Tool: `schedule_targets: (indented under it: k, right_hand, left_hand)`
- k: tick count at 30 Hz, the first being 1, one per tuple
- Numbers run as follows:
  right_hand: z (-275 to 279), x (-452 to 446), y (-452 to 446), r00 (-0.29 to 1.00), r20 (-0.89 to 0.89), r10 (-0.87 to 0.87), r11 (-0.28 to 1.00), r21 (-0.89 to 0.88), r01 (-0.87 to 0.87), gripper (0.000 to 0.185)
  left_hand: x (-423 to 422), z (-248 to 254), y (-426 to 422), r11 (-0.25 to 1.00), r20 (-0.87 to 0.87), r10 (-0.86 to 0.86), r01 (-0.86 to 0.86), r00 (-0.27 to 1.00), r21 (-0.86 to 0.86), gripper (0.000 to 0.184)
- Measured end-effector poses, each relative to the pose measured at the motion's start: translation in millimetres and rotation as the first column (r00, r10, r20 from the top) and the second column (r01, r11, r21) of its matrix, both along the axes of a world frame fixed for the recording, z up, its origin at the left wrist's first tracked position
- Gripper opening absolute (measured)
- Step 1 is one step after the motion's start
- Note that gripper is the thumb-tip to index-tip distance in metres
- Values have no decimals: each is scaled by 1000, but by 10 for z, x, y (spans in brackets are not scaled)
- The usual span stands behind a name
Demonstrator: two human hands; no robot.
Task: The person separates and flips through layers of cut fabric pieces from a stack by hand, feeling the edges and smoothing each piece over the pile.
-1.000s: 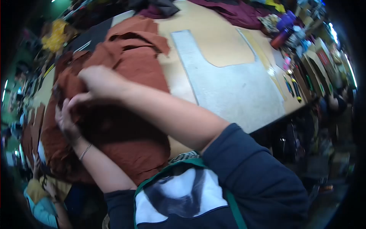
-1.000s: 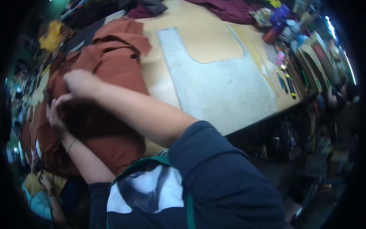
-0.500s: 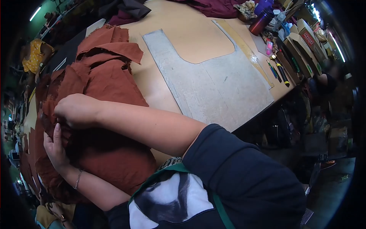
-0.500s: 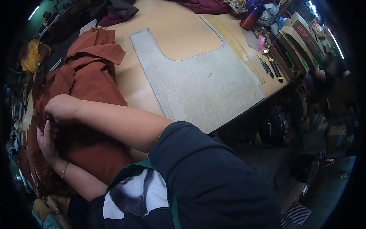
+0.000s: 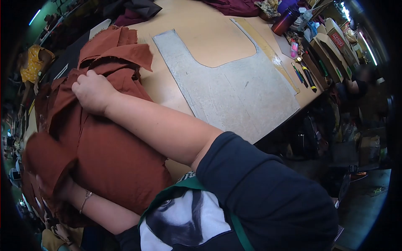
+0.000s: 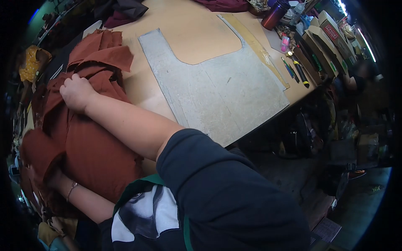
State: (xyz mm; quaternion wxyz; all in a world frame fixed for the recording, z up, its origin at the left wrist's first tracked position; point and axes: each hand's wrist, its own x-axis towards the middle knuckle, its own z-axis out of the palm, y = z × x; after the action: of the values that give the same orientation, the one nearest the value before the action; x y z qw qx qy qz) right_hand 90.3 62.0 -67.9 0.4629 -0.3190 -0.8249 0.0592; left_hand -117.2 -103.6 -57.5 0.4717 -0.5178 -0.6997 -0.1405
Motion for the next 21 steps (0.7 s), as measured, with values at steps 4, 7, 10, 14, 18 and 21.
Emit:
schedule_targets:
  k: [4, 7, 10, 14, 18, 21]
  right_hand:
    - [-36, -94, 74, 996, -89, -6, 989, -146, -7, 13]
    - [66, -95, 74, 866, -494, -73, 944, -315, -100, 13]
    - [341, 23, -239, 820, -539, 191, 977, 26, -211, 29]
    - [406, -65, -583, 830, -168, 533, 776, -294, -558, 49]
    - [301, -118, -522, 696, -364, 619, 581, -383, -718, 34]
    - [348, -43, -573, 716, -348, 606, 574, -431, -696, 23]
  left_hand:
    - [-45, -24, -18, 995, -220, 62, -42, 974, 94, 48]
    - [-61, -198, 49, 906, -34, -389, 389, 921, 166, 45]
    - [-126, -347, 113, 817, 107, -561, 529, 821, 227, 41]
    - [117, -246, 57, 891, 591, -455, 353, 667, 287, 39]
    - [672, 149, 102, 732, 774, -632, 360, 42, 579, 28]
    - [775, 278, 110, 580, 716, -679, 477, -166, 661, 32]
